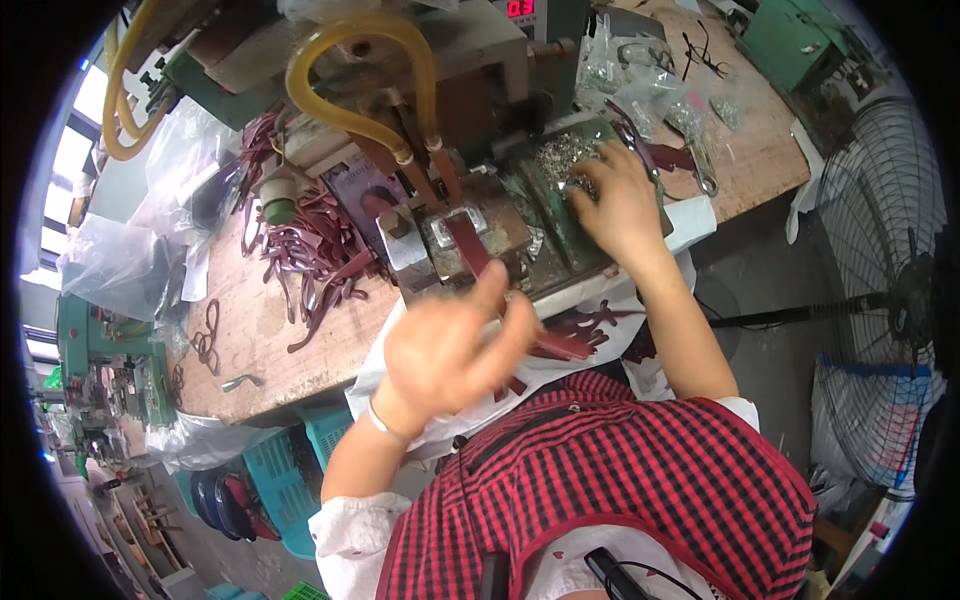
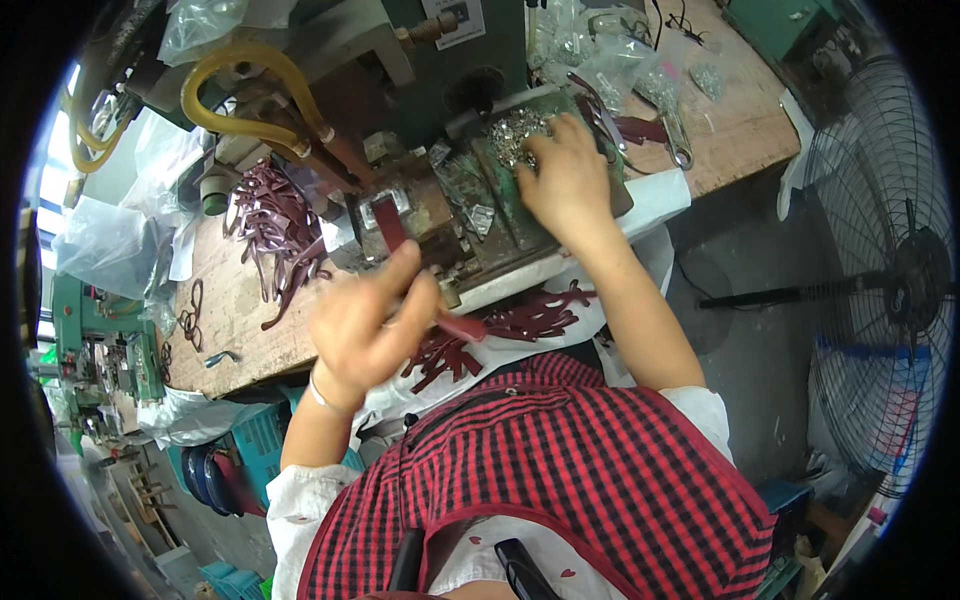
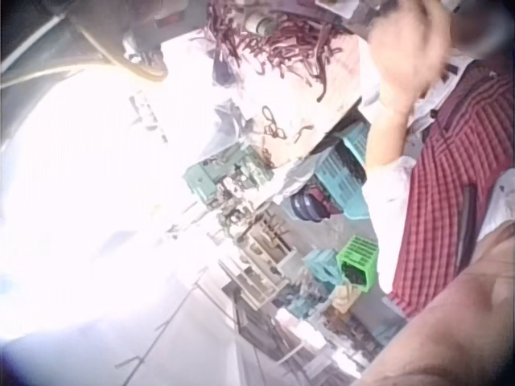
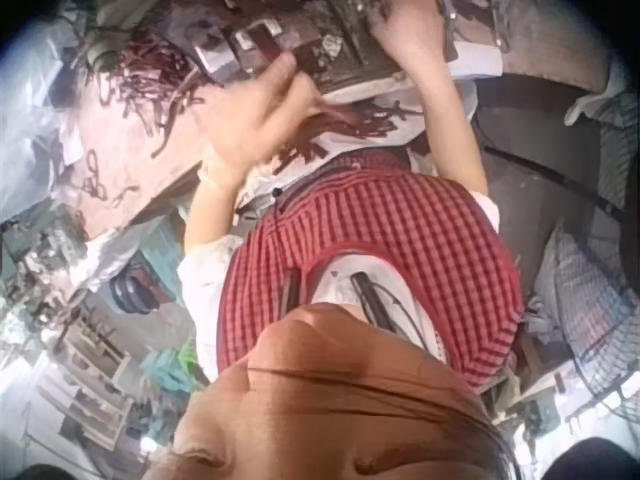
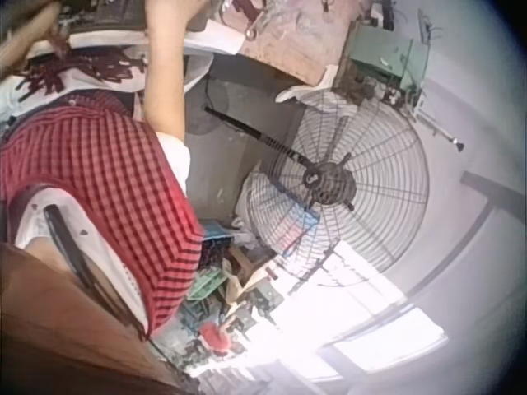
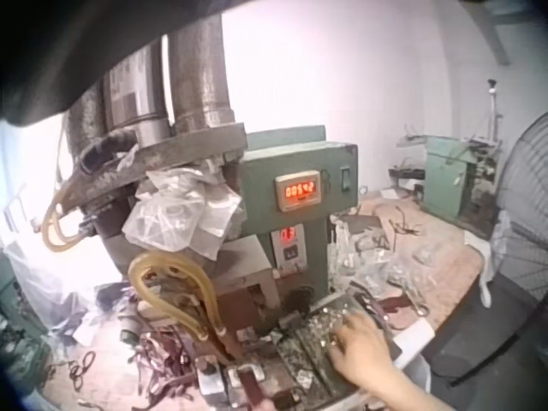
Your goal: The person repeatedly picks up reddish-brown leather straps and small metal buckles from a workbench, inserts the buckles into the straps, and uses a press machine to secure them. The finished parts are placed into a pile on the table.
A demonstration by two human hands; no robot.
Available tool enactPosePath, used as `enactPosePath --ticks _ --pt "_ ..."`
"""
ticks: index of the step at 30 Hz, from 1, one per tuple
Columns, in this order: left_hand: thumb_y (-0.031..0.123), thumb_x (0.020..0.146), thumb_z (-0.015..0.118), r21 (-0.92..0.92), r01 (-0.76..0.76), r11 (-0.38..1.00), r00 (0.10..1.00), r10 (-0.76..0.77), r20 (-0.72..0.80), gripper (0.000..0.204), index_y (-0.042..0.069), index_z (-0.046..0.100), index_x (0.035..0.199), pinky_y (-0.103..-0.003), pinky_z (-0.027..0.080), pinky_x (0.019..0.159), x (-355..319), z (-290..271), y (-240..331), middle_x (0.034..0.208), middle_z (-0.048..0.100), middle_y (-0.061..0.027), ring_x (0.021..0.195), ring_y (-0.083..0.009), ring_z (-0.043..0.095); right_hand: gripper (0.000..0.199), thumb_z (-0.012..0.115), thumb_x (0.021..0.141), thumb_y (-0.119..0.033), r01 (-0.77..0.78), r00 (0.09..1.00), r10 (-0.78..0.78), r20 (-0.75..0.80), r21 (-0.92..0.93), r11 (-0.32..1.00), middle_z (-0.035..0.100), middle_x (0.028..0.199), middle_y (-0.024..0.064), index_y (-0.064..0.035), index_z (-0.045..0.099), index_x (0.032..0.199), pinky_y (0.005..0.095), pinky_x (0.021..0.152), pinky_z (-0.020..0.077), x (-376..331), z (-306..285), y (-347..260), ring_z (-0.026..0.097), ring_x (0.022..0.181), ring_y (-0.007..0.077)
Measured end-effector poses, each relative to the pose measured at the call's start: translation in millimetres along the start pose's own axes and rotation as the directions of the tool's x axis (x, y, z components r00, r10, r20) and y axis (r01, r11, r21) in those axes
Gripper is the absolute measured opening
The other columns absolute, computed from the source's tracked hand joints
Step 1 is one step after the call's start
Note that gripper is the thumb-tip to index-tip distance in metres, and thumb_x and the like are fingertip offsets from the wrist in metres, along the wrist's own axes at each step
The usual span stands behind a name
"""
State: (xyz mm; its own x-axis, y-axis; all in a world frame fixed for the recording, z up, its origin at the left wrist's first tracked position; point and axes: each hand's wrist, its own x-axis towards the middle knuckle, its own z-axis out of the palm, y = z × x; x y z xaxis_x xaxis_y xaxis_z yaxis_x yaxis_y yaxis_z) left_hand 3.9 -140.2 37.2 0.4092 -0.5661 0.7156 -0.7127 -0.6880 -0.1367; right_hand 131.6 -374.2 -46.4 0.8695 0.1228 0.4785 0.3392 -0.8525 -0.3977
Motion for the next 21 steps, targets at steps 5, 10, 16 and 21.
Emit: enactPosePath --ticks 5,10,16,21 --pt "0.011 0.069 0.085 -0.064 0.033 0.997 0.995 -0.039 -0.089 0.028 0.010 0.075 0.095 -0.027 0.046 0.048 -13 14 -11 0.108 0.075 -0.0153 0.059 -0.0153 0.063 0.022 0.080 0.079 -0.018 -0.031 0.996 0.034 -0.082 0.046 0.998 0.064 0.131 0.0206 -0.0102 0.077 0.099 0.0486 0.107 0.0452 -12 13 19 0.053 0.133 0.0384" --pt "0.019 0.069 0.085 -0.046 0.001 0.999 0.987 -0.008 -0.159 0.026 0.014 0.073 0.091 -0.024 0.042 0.048 -16 18 -16 0.104 0.074 -0.0124 0.055 -0.0103 0.055 0.016 0.080 0.077 -0.016 -0.004 0.988 0.018 -0.151 0.095 0.995 0.066 0.127 0.0186 -0.0082 0.076 0.091 0.0466 0.106 0.0457 -11 16 16 0.057 0.128 0.0373" --pt "0.015 0.076 0.084 -0.185 0.190 0.964 0.971 -0.212 -0.112 0.028 0.009 0.074 0.102 -0.028 0.049 0.053 -23 8 2 0.111 0.074 -0.0156 0.062 -0.0159 0.064 0.010 0.075 0.084 -0.012 0.016 0.987 0.006 -0.162 0.137 0.990 0.073 0.093 0.0121 -0.0055 0.075 0.091 0.0430 0.083 0.0531 4 16 14 0.069 0.094 0.0337" --pt "0.005 0.081 0.081 0.117 0.442 0.889 0.885 -0.411 -0.220 0.026 0.003 0.075 0.106 -0.031 0.053 0.061 -72 -43 -10 0.108 0.075 -0.0170 0.074 -0.0238 0.069 0.012 0.073 0.087 -0.010 -0.007 0.958 0.084 -0.274 0.271 0.963 0.074 0.094 0.0134 -0.0048 0.075 0.098 0.0416 0.081 0.0535 -9 11 16 0.070 0.090 0.0340"
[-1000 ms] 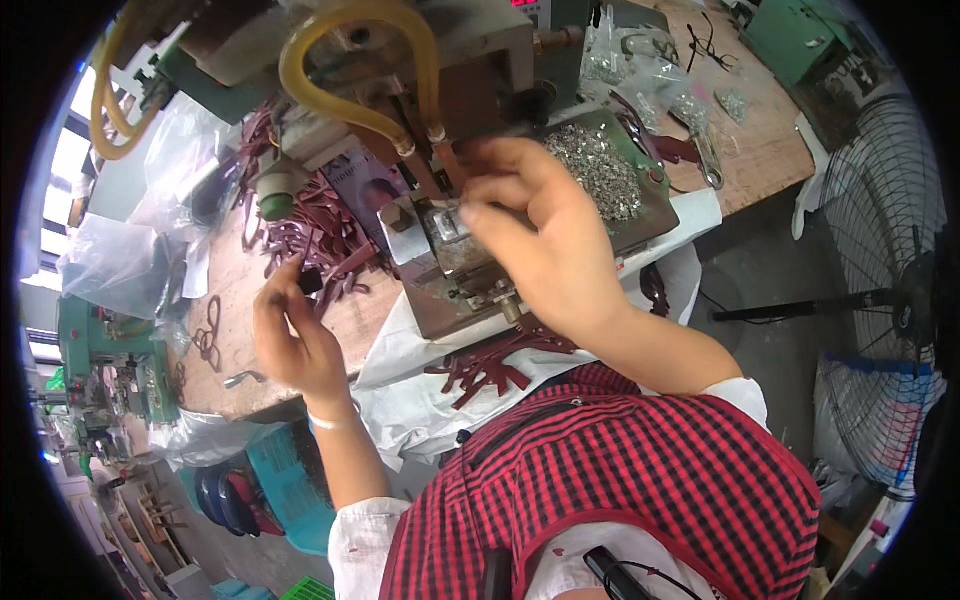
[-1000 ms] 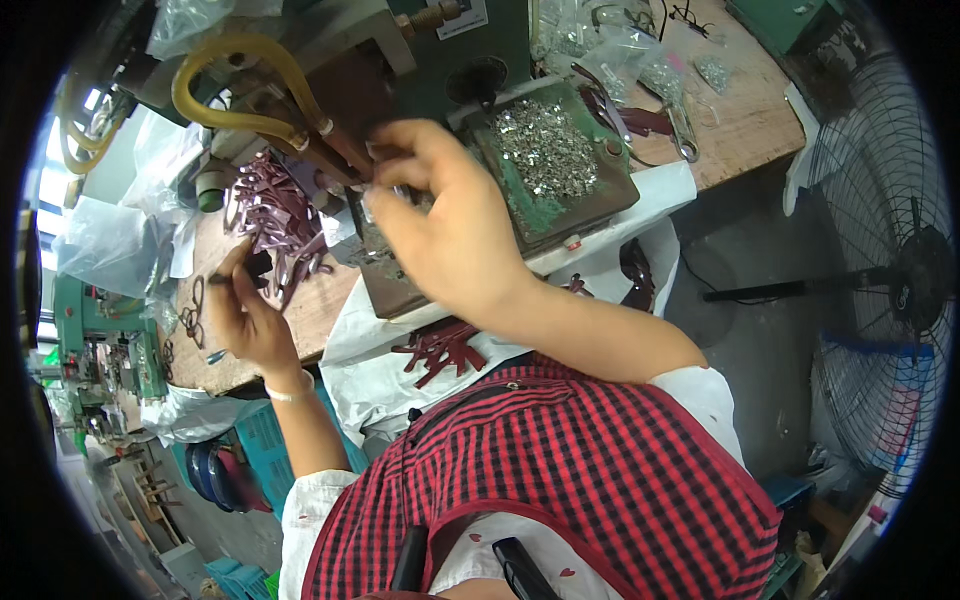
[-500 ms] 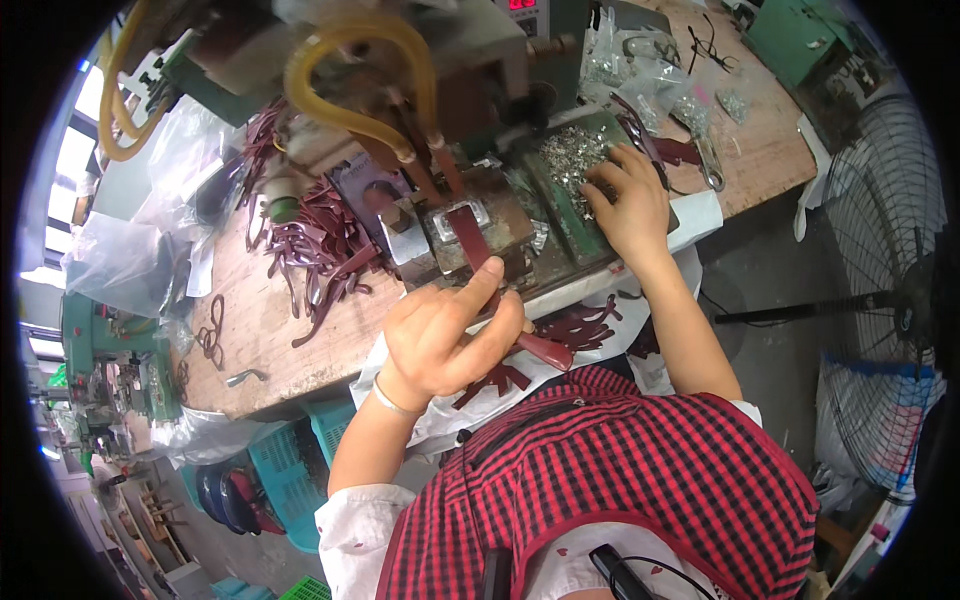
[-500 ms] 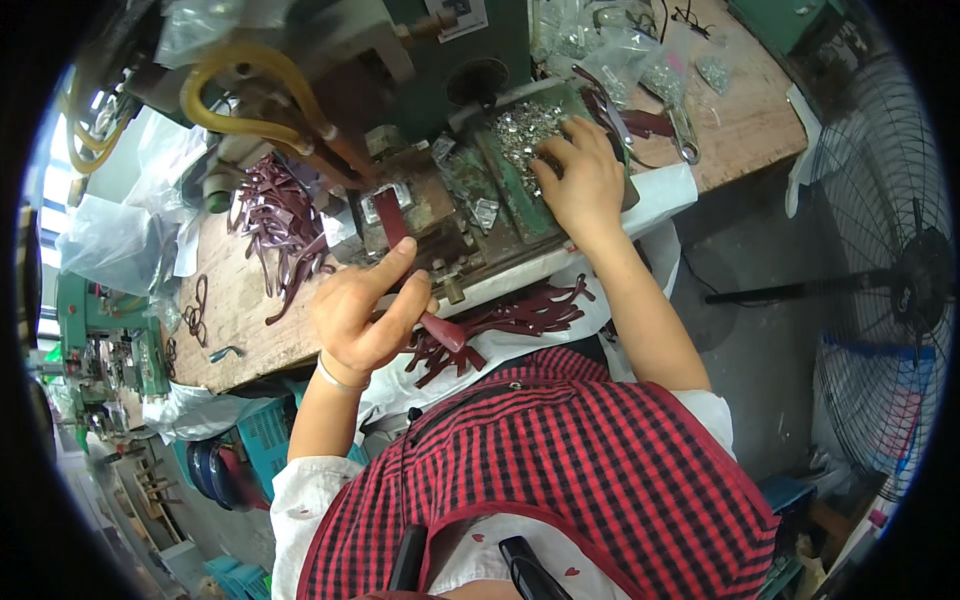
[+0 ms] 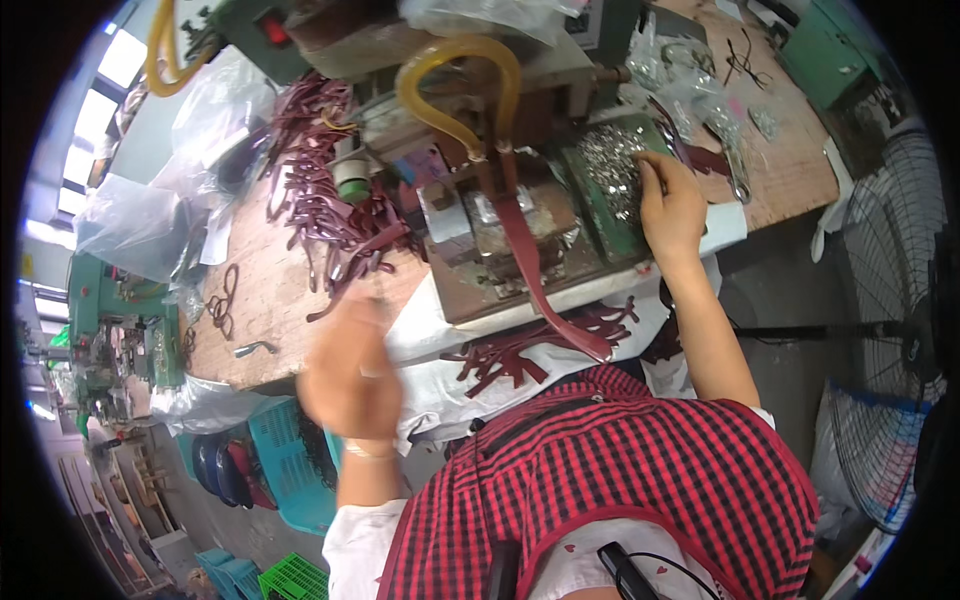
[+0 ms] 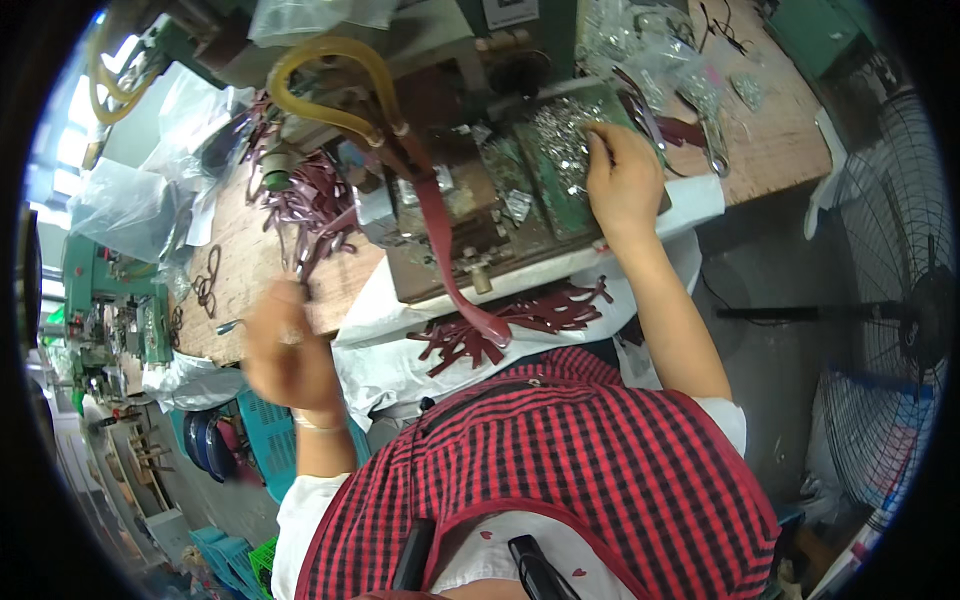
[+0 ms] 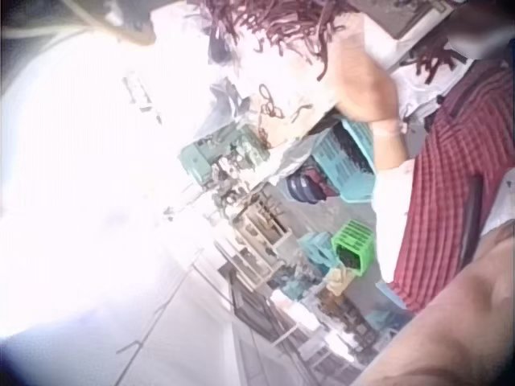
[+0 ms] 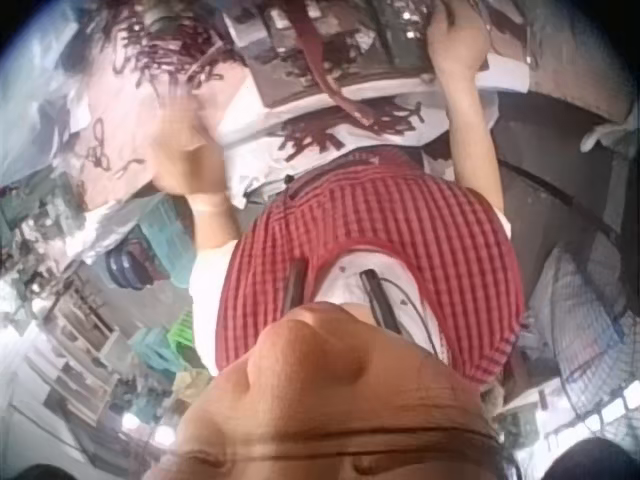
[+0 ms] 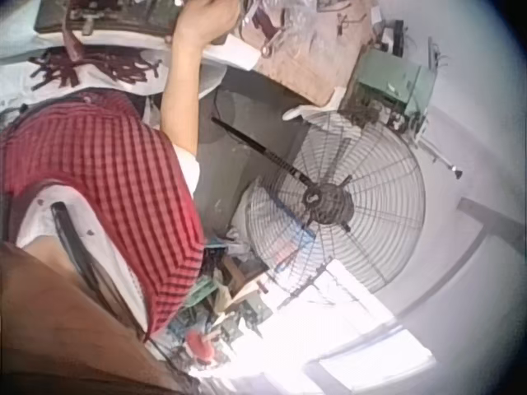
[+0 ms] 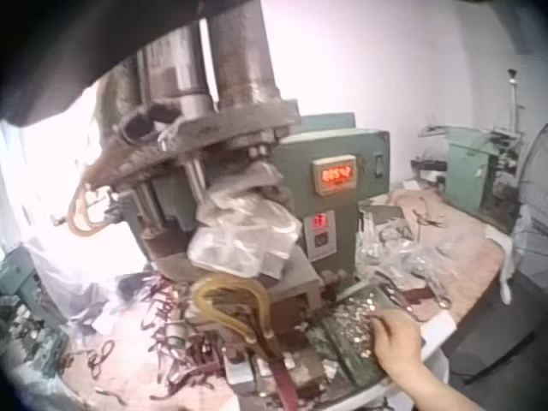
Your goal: The person repeatedly picks up reddish-brown leather straps and small metal buckles from a workbench, inserts the buckles into the straps, and uses a press machine to secure them. The finished parts are placed into a pile on the table.
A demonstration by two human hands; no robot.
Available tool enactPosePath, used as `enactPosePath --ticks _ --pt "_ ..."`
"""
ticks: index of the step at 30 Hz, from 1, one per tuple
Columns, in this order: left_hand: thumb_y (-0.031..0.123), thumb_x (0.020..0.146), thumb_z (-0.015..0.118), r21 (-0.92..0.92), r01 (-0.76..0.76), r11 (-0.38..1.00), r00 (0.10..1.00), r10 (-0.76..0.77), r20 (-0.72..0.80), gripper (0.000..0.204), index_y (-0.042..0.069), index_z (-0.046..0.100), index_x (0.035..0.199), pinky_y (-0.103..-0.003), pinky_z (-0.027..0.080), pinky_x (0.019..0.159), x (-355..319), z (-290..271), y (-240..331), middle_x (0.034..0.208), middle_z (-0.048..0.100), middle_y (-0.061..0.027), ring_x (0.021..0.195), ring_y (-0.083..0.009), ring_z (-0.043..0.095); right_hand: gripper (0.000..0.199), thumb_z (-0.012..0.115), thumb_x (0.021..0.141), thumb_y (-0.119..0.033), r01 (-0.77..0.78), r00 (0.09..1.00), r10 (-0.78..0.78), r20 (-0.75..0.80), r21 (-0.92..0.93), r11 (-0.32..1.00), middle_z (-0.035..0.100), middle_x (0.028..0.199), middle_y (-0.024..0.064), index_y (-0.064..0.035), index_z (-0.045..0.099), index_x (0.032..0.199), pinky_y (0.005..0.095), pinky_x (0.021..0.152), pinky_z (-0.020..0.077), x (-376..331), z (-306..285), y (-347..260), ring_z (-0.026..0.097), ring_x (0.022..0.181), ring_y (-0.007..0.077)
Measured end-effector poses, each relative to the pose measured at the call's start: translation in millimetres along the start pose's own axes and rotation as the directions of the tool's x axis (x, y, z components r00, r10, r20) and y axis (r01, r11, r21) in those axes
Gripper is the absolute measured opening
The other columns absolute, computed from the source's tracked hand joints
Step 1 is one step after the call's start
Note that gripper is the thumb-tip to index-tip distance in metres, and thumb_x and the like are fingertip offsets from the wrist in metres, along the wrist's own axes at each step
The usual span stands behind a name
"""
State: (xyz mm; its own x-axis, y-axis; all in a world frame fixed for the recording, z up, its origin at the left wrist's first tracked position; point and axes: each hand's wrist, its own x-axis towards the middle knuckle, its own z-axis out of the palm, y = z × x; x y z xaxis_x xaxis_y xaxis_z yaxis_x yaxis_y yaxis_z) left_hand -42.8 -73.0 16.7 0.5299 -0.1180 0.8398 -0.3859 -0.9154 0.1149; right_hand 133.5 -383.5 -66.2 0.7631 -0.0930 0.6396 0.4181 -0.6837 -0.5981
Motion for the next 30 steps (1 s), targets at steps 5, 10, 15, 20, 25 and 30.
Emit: enactPosePath --ticks 5,10,15,20,25,30 --pt "0.005 0.079 0.079 0.327 0.211 0.921 0.888 -0.320 0.330 0.029 0.005 0.073 0.108 -0.042 0.049 0.087 2 21 -82 0.103 0.066 -0.0109 0.099 -0.0319 0.060 0.012 0.073 0.088 -0.010 -0.081 0.997 0.081 0.008 0.265 0.961 0.074 0.093 0.0113 -0.0033 0.074 0.099 0.0353 0.077 0.0536 17 8 -31 0.071 0.084 0.0267" --pt "0.002 0.085 0.073 0.228 0.189 0.955 0.954 -0.234 0.190 0.022 0.006 0.073 0.106 -0.039 0.054 0.088 -67 64 -139 0.113 0.070 -0.0125 0.103 -0.0303 0.067 0.016 0.075 0.090 -0.012 -0.291 0.957 0.248 0.153 0.514 0.807 0.075 0.085 0.0067 -0.0025 0.075 0.103 0.0300 0.071 0.0517 16 34 -37 0.067 0.073 0.0141" --pt "0.006 0.104 0.058 -0.227 0.719 0.657 0.688 -0.719 0.100 0.027 0.008 0.065 0.129 -0.023 0.048 0.066 -27 26 -132 0.085 0.074 -0.0039 0.072 -0.0077 0.063 0.017 0.072 0.092 -0.008 -0.286 0.956 0.258 0.141 0.233 0.929 0.076 0.094 0.0098 -0.0011 0.072 0.108 0.0272 0.079 0.0526 -1 -20 -12 0.072 0.086 0.0148" --pt "0.005 0.106 0.051 -0.158 0.918 0.365 0.397 -0.864 0.310 0.023 0.001 0.065 0.124 -0.023 0.050 0.072 -106 -19 -159 0.094 0.072 -0.0059 0.077 -0.0085 0.060 0.018 0.069 0.094 -0.004 -0.386 0.922 0.371 0.110 0.327 0.862 0.075 0.100 0.0073 0.0002 0.070 0.111 0.0264 0.085 0.0523 -36 -56 13 0.070 0.094 0.0113" --pt "-0.001 0.095 0.062 -0.113 0.831 0.544 0.534 -0.725 0.436 0.031 -0.005 0.059 0.126 -0.028 0.050 0.096 -125 20 -143 0.117 0.072 -0.0146 0.113 -0.0197 0.069 0.014 0.070 0.093 -0.003 -0.362 0.917 0.216 0.336 0.472 0.804 0.075 0.100 0.0048 -0.0006 0.074 0.105 0.0260 0.084 0.0529 -4 -51 -61 0.068 0.092 0.0110" --pt "0.019 0.096 0.075 -0.081 0.862 0.500 0.504 -0.863 0.035 0.022 -0.003 0.074 0.092 -0.024 0.039 0.053 -59 50 -101 0.063 0.063 -0.0007 0.059 -0.0062 0.052 0.020 0.072 0.086 -0.003 -0.289 0.932 0.044 0.360 0.663 0.691 0.074 0.095 0.0101 0.0025 0.068 0.106 0.0287 0.084 0.0539 20 8 -121 0.071 0.091 0.0145"
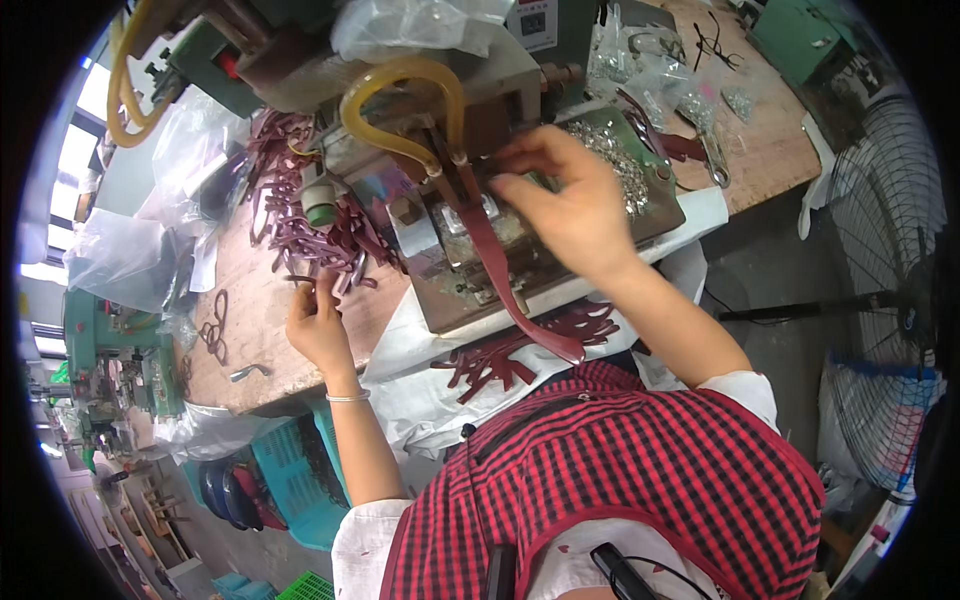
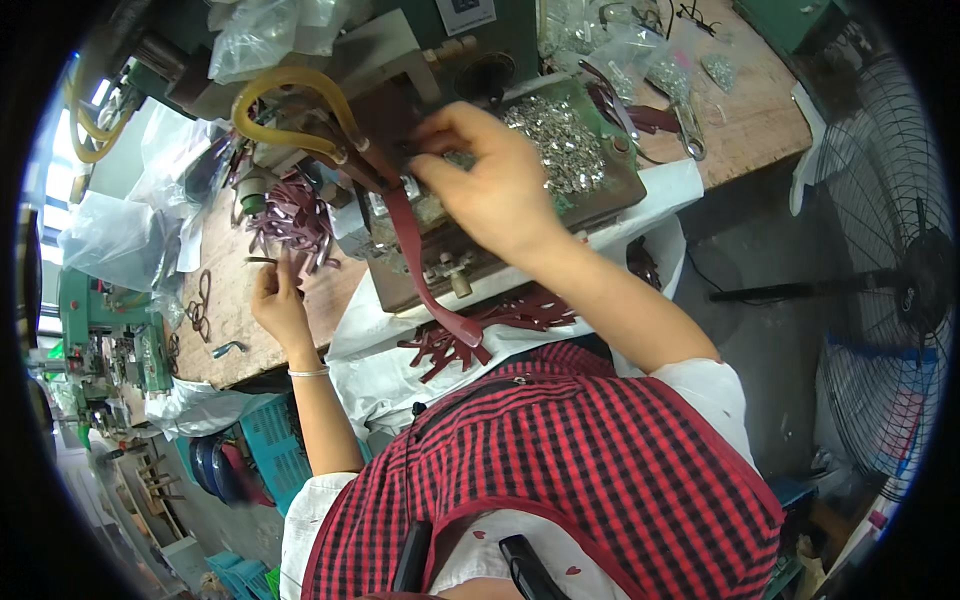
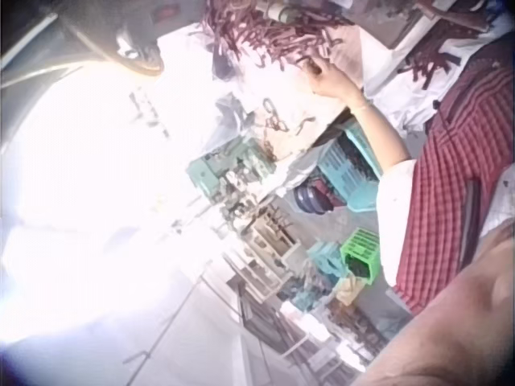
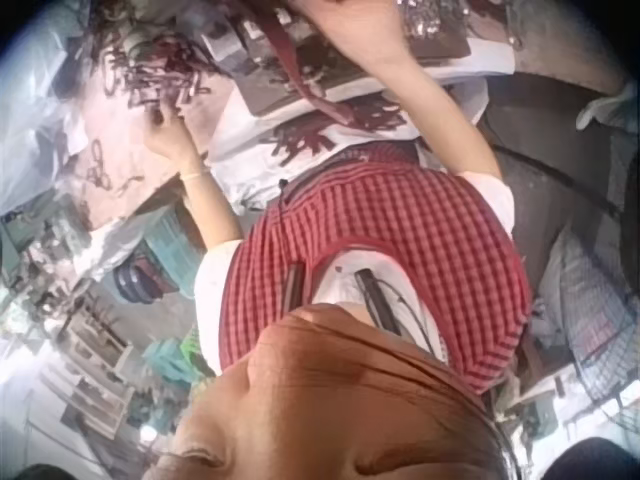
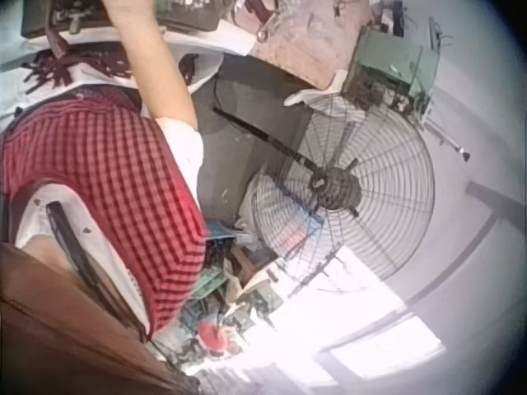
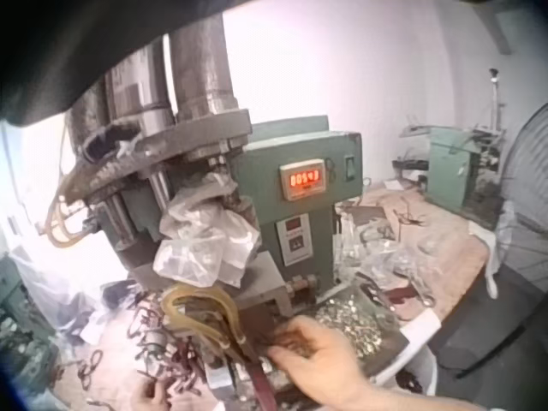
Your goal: The person repeatedly picks up reddish-brown leather straps and small metal buckles from a workbench, inserts the buckles into the straps, and uses a press machine to secure them. The finished parts are placed into a pile on the table.
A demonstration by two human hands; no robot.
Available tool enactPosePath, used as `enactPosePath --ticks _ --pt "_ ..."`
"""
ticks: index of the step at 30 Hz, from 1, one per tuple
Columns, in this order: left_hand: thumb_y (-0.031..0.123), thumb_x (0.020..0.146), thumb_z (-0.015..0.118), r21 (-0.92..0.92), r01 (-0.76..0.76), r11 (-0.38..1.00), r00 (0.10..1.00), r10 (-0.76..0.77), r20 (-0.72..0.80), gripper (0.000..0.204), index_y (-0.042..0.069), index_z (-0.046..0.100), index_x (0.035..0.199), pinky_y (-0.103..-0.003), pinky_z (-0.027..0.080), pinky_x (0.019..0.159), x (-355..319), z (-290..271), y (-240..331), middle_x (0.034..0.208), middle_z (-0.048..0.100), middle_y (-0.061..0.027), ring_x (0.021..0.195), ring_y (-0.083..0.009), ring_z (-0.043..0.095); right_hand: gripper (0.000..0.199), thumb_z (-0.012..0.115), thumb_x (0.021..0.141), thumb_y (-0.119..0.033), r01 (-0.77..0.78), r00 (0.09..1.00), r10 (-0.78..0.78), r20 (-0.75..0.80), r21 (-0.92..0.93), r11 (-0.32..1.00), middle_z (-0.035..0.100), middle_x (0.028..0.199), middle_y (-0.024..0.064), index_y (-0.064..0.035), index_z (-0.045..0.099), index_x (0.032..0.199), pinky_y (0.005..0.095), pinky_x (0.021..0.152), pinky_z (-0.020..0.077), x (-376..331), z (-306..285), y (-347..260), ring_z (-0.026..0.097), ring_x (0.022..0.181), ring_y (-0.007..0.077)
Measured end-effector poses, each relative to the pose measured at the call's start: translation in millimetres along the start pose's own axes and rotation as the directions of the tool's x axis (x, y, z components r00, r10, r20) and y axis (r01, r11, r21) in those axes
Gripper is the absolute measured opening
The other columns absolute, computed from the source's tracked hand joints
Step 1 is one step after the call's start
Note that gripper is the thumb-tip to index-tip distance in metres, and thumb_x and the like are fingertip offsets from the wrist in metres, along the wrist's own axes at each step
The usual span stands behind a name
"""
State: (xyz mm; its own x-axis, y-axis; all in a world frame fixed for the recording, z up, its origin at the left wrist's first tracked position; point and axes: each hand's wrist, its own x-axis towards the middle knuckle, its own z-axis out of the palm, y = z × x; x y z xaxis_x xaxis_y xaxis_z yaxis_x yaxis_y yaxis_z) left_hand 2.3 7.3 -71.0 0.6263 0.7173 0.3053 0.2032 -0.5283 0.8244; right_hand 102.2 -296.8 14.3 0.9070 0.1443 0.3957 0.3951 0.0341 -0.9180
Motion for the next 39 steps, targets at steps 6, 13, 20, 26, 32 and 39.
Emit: enactPosePath --ticks 6,13,20,26,32,39 --pt "0.002 0.103 0.061 -0.327 -0.334 0.884 0.941 0.333 -0.061 0.015 -0.006 0.071 0.109 -0.024 0.051 0.071 -19 -7 62 0.097 0.073 -0.0103 0.079 -0.0137 0.065 0.034 0.071 0.086 0.001 -0.162 0.986 0.164 0.013 0.259 0.952 0.073 0.093 0.0078 0.0031 0.061 0.118 0.0271 0.084 0.0519 -6 15 -8 0.069 0.089 0.0126" --pt "0.004 0.083 0.080 -0.189 -0.854 0.484 0.486 0.873 0.040 0.022 0.000 0.073 0.104 -0.033 0.058 0.070 -60 -27 145 0.106 0.076 -0.0183 0.081 -0.0253 0.071 0.049 0.065 0.094 -0.001 -0.103 0.992 0.090 0.089 0.159 0.982 0.065 0.123 0.0109 0.0064 0.048 0.139 0.0294 0.098 0.0488 -26 13 -46 0.064 0.111 0.0163" --pt "0.012 0.076 0.088 -0.149 -0.979 0.137 0.129 0.990 0.062 0.027 0.009 0.073 0.098 -0.024 0.043 0.050 -63 34 150 0.102 0.076 -0.0105 0.059 -0.0118 0.059 0.029 0.075 0.082 -0.017 0.096 0.992 -0.124 0.036 -0.845 0.526 0.065 0.131 0.0210 -0.0068 0.076 0.109 0.0492 0.109 0.0438 -9 -65 51 0.055 0.131 0.0392" --pt "0.007 0.076 0.087 -0.180 -0.974 0.135 0.130 0.991 0.037 0.023 0.008 0.073 0.094 -0.027 0.044 0.048 -63 42 148 0.098 0.076 -0.0104 0.056 -0.0143 0.059 0.017 0.079 0.078 -0.019 0.063 0.964 -0.251 -0.082 -0.853 0.519 0.067 0.125 0.0152 -0.0130 0.077 0.094 0.0460 0.101 0.0495 -14 -91 92 0.059 0.125 0.0362" --pt "0.003 0.077 0.084 -0.214 -0.943 0.253 0.229 0.965 0.130 0.022 0.004 0.074 0.097 -0.029 0.048 0.053 -69 31 150 0.102 0.077 -0.0140 0.064 -0.0182 0.064 0.012 0.076 0.080 -0.017 0.151 0.970 -0.235 0.061 -0.909 0.388 0.068 0.109 0.0076 -0.0131 0.076 0.092 0.0453 0.084 0.0528 29 -43 89 0.063 0.111 0.0288" --pt "-0.009 0.087 0.072 0.231 -0.827 0.512 0.551 0.819 0.158 0.018 -0.001 0.073 0.102 -0.033 0.058 0.078 -77 -72 62 0.104 0.077 -0.0197 0.087 -0.0276 0.075 0.015 0.068 0.094 -0.014 0.044 0.934 -0.268 -0.234 -0.672 0.739 0.074 0.103 0.0084 -0.0067 0.077 0.105 0.0346 0.082 0.0533 -23 -83 97 0.067 0.089 0.0214"
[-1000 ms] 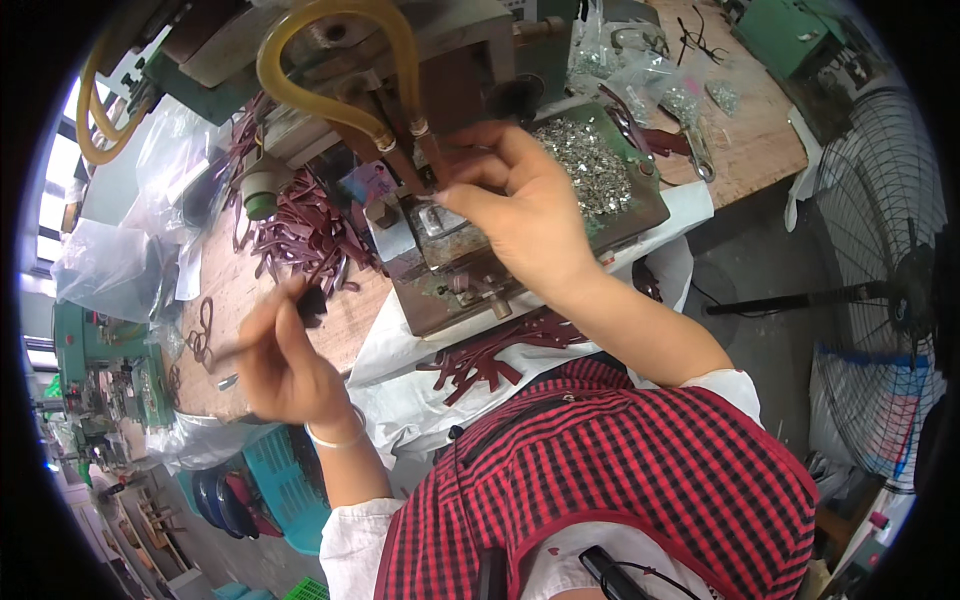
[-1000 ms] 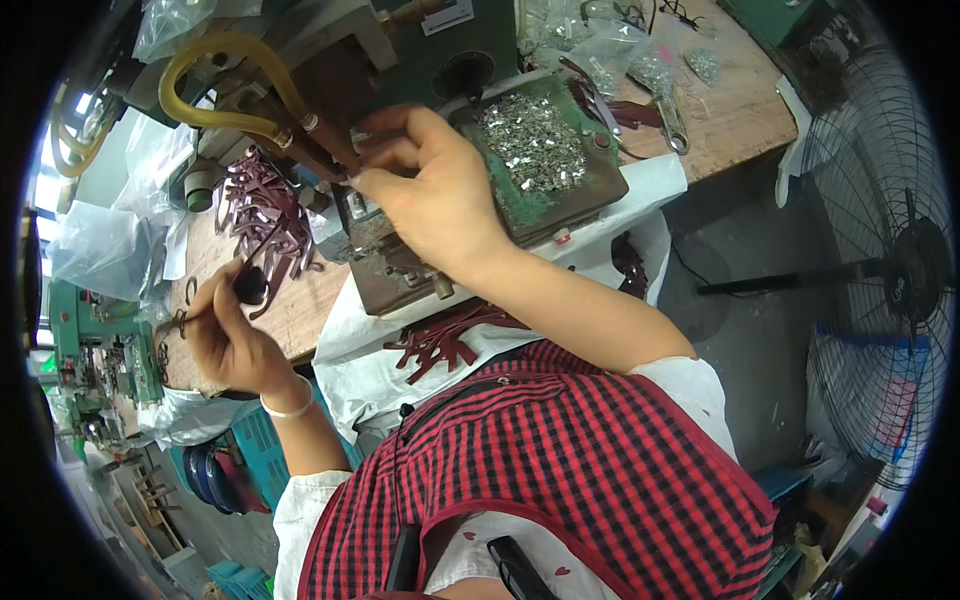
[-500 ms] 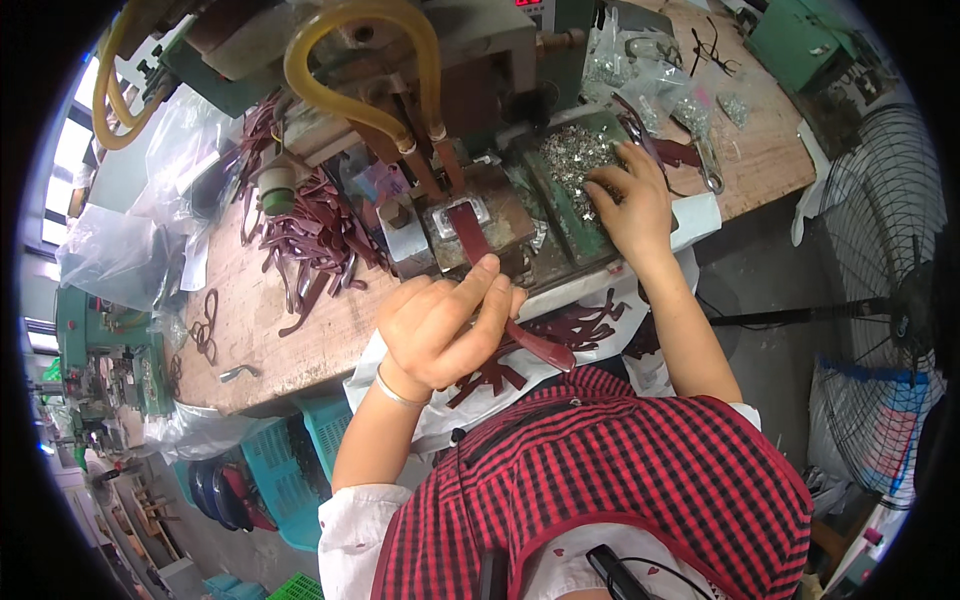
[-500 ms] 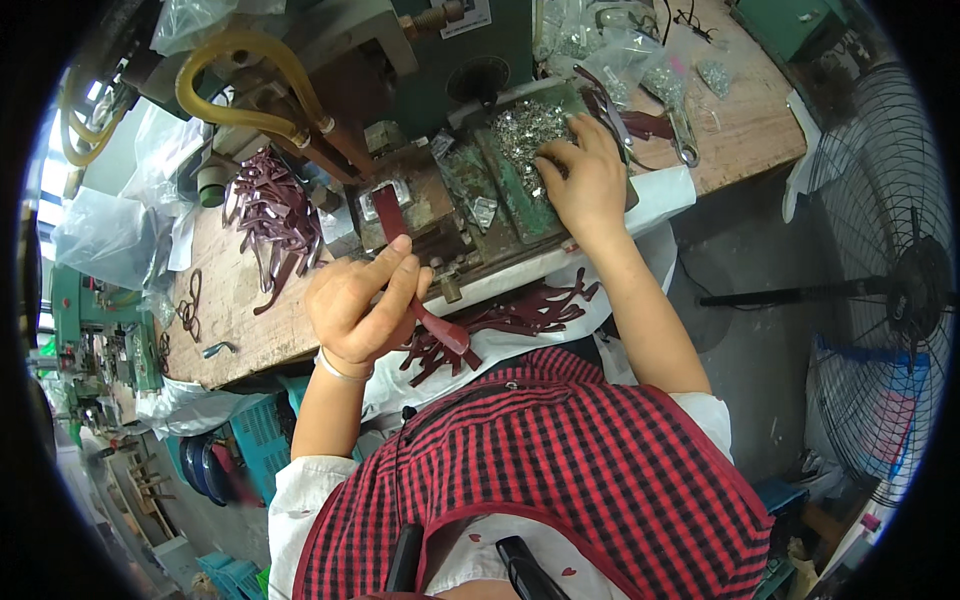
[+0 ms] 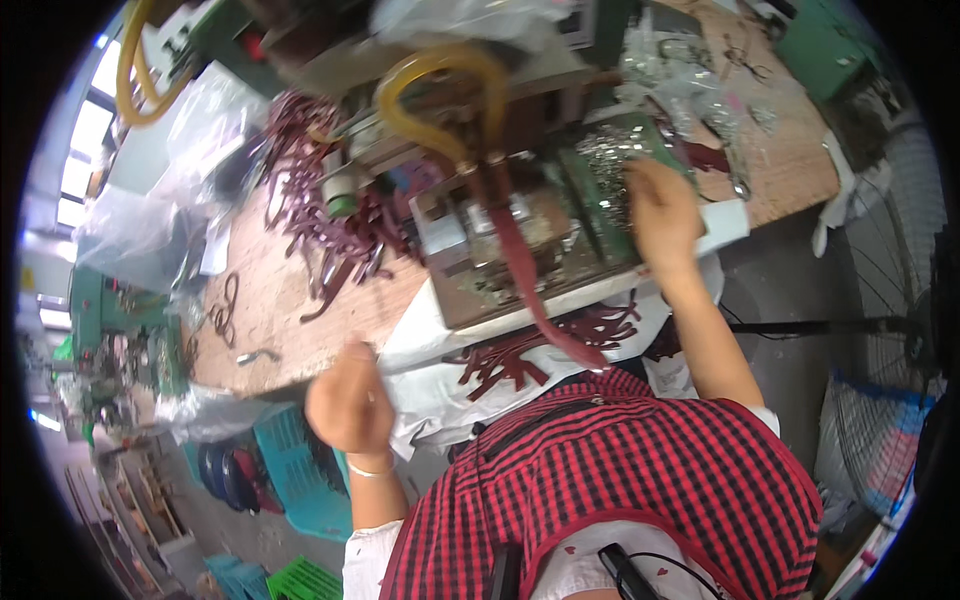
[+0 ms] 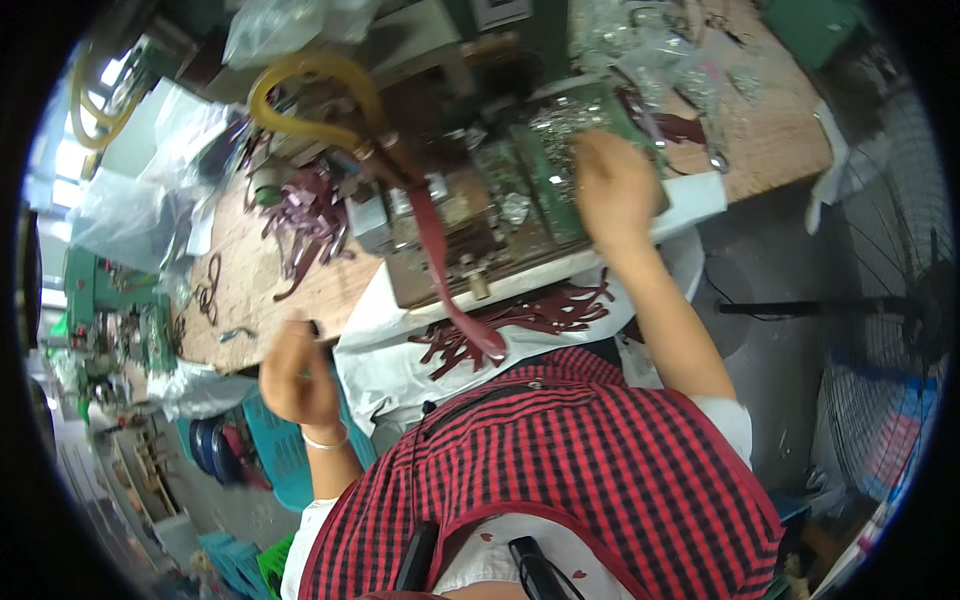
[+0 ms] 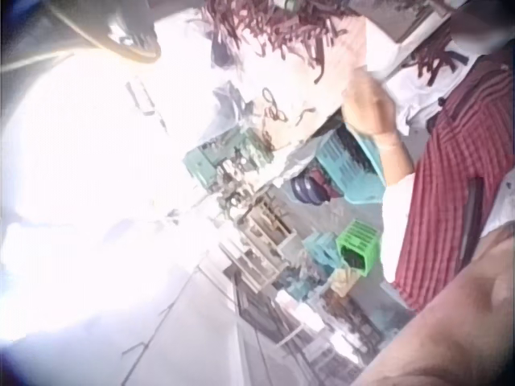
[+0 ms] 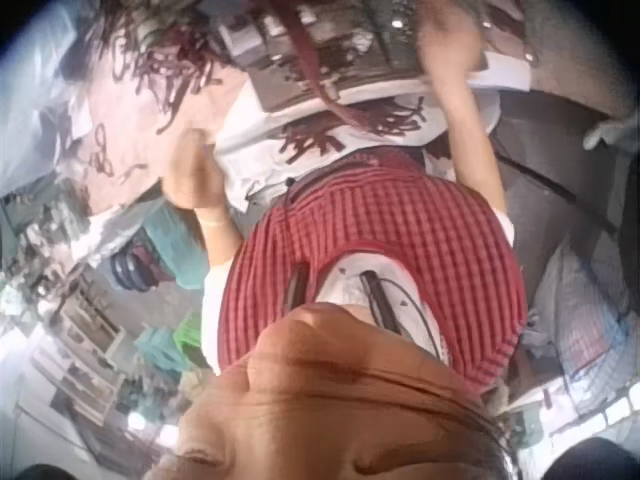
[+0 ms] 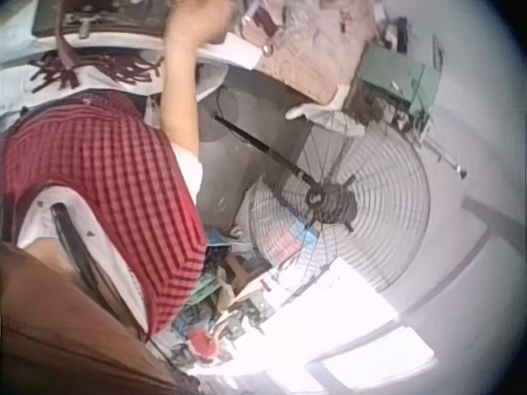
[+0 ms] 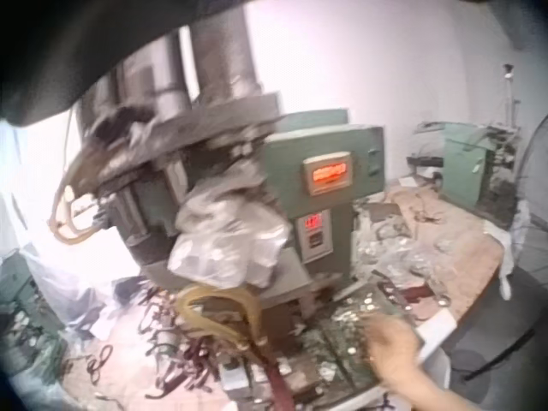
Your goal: The person repeatedly picks up reddish-brown leather straps and small metal buckles from a workbench, inserts the buckles into the straps, and uses a press machine to secure them. The finished parts are placed into a pile on the table.
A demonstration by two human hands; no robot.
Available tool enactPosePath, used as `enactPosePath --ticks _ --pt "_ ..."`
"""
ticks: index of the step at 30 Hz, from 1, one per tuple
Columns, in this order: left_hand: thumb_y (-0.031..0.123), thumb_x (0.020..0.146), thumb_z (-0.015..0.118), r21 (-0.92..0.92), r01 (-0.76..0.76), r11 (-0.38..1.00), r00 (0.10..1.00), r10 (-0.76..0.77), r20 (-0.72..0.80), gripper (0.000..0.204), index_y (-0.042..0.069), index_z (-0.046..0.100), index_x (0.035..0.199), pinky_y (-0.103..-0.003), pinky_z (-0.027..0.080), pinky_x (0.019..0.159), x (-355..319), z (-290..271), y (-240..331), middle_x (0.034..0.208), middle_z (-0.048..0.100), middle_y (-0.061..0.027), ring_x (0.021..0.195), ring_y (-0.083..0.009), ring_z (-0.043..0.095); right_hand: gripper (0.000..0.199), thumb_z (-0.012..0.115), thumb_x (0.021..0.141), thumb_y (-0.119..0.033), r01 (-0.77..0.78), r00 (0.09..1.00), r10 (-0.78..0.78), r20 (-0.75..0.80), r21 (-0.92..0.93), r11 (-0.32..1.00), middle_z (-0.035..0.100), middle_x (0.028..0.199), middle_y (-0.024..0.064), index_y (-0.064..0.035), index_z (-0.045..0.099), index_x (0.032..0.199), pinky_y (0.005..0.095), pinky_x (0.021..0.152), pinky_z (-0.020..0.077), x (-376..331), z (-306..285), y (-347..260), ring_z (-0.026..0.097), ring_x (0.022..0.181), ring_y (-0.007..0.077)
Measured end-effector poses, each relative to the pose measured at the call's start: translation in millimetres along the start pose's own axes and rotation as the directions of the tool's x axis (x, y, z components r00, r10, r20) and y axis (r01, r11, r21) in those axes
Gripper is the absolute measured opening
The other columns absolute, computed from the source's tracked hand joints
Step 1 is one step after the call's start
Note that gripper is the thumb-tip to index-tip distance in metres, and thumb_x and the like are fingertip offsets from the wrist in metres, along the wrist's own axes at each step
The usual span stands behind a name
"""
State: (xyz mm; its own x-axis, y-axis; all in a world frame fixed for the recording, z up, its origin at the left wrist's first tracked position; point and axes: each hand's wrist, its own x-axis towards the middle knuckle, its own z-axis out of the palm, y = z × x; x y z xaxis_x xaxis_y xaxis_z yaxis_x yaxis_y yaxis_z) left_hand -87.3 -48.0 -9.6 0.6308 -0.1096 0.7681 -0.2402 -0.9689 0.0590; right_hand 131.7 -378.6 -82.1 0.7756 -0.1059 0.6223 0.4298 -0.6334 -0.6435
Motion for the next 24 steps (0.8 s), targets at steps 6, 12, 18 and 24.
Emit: enactPosePath --ticks 6,12,18,24 --pt "0.003 0.091 0.072 0.135 0.386 0.912 0.918 -0.395 0.042 0.008 0.001 0.075 0.098 -0.032 0.051 0.078 18 -19 -95 0.097 0.072 -0.0089 0.084 -0.0214 0.066 0.016 0.068 0.099 -0.009 -0.428 0.869 0.489 0.080 0.618 0.660 0.073 0.101 0.0015 -0.0006 0.074 0.112 0.0212 0.084 0.0495 13 10 -3 0.064 0.093 0.0076" --pt "0.017 0.080 0.076 0.664 0.260 0.701 0.719 -0.600 0.351 0.015 0.005 0.075 0.087 -0.043 0.053 0.085 -34 61 -149 0.100 0.068 -0.0138 0.098 -0.0341 0.063 0.017 0.072 0.093 -0.004 -0.302 0.952 0.282 0.121 0.542 0.784 0.075 0.099 0.0024 -0.0012 0.074 0.110 0.0227 0.082 0.0506 26 27 -34 0.067 0.088 0.0082" --pt "0.012 0.081 0.065 0.282 0.645 0.711 0.574 -0.693 0.436 0.012 0.003 0.065 0.090 -0.046 0.050 0.066 -35 53 -101 0.071 0.069 -0.0144 0.067 -0.0345 0.067 0.017 0.071 0.093 -0.005 -0.291 0.955 0.296 0.013 0.229 0.929 0.075 0.102 0.0070 -0.0030 0.075 0.109 0.0270 0.087 0.0512 -10 -42 -3 0.068 0.094 0.0135" --pt "0.008 0.104 0.053 -0.369 0.851 0.375 0.524 -0.655 0.544 0.025 0.004 0.065 0.126 -0.022 0.044 0.057 -3 41 -91 0.082 0.072 -0.0056 0.061 -0.0066 0.057 0.016 0.073 0.086 0.000 -0.068 0.980 -0.012 0.198 0.397 0.915 0.076 0.098 0.0091 -0.0016 0.077 0.101 0.0302 0.085 0.0530 11 -47 -86 0.071 0.092 0.0194"
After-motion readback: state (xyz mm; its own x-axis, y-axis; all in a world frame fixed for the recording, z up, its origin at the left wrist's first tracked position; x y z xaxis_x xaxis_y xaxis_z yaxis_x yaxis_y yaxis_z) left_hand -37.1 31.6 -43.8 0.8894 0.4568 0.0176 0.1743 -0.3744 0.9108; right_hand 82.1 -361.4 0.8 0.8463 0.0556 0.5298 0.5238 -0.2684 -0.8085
